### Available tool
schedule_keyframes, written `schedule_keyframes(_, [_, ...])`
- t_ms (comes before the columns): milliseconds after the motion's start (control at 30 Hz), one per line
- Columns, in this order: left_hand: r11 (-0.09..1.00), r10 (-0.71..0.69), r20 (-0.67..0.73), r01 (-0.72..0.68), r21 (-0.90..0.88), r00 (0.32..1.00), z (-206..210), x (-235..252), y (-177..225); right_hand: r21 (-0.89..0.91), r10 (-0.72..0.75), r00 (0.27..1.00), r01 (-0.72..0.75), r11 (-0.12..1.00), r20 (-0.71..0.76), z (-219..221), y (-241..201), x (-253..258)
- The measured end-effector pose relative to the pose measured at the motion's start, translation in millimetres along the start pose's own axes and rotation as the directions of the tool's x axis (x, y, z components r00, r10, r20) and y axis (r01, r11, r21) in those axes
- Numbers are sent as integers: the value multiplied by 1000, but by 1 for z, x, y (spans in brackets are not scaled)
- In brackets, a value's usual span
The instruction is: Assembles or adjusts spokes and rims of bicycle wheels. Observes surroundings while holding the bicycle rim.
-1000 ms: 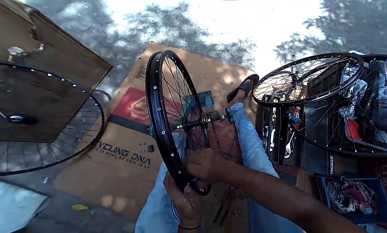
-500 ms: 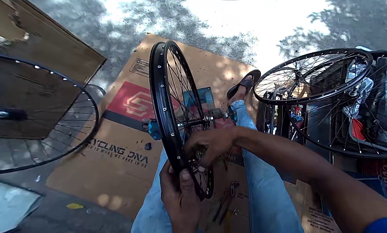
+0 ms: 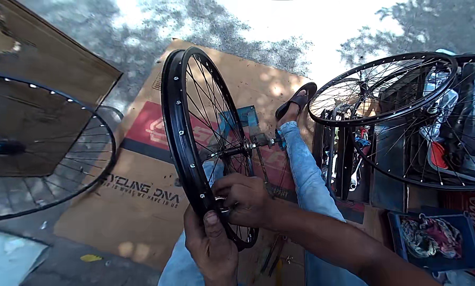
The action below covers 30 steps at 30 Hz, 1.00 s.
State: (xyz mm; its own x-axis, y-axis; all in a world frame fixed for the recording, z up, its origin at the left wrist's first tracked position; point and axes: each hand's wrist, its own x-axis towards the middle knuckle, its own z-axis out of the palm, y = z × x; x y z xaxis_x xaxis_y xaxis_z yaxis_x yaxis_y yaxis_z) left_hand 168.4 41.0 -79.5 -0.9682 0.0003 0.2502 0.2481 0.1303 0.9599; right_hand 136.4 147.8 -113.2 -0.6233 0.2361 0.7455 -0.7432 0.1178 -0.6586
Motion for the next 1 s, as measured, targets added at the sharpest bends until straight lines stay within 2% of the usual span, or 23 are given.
schedule_keyframes(33, [1000,10,2,-10,-3,1000,0,0,-1,19,2,1000,-3,1000,22,-2,0,-1])
schedule_keyframes(100, [1000,-5,-8,5,-11,1000,-6,1,0,121,43,968,-75,990,246,-16,1,5])
schedule_keyframes(167, [999,-13,-12,13,-34,1000,-10,5,0,175,107,843,-231,957,527,-36,0,22])
schedule_keyframes(200, [999,-13,-4,12,-44,1000,-10,5,-1,180,118,780,-284,942,615,-45,2,32])
schedule_keyframes(267, [998,-2,10,3,-63,1000,-6,3,-1,143,108,690,-296,944,715,-57,3,49])
schedule_keyframes(300, [997,12,15,-10,-70,1000,-4,3,-1,135,95,671,-281,950,735,-61,4,53])
schedule_keyframes(333, [997,24,18,-23,-70,1000,-3,3,-1,140,75,674,-259,956,735,-62,5,55])
schedule_keyframes(400, [998,25,2,-25,-58,1000,-2,3,-1,157,32,736,-186,970,676,-59,5,49])
schedule_keyframes(500, [998,10,-12,-10,-58,1000,-5,4,-3,144,71,865,-162,976,497,-44,-1,23])
schedule_keyframes(600, [997,21,-13,-22,-71,1000,-8,3,-7,119,41,932,-90,989,361,-31,-2,2])
schedule_keyframes(667, [996,56,-7,-56,-71,998,-10,2,-7,68,10,911,-41,997,412,-34,-2,5])
schedule_keyframes(733, [994,106,42,-104,-37,994,-14,7,-3,-56,33,813,-1,998,581,-52,4,21])
schedule_keyframes(800, [978,141,89,-153,142,986,-12,19,17,-200,90,708,74,977,700,-72,14,30])
schedule_keyframes(833, [941,134,121,-164,294,984,-9,27,31,-249,116,703,89,965,702,-81,17,31])
schedule_keyframes(900, [839,105,145,-166,518,984,-2,37,47,-297,151,791,40,954,592,-98,17,26])
schedule_keyframes(1000, [772,123,103,-160,615,987,-3,19,43,-292,260,921,-174,940,291,-117,13,2])
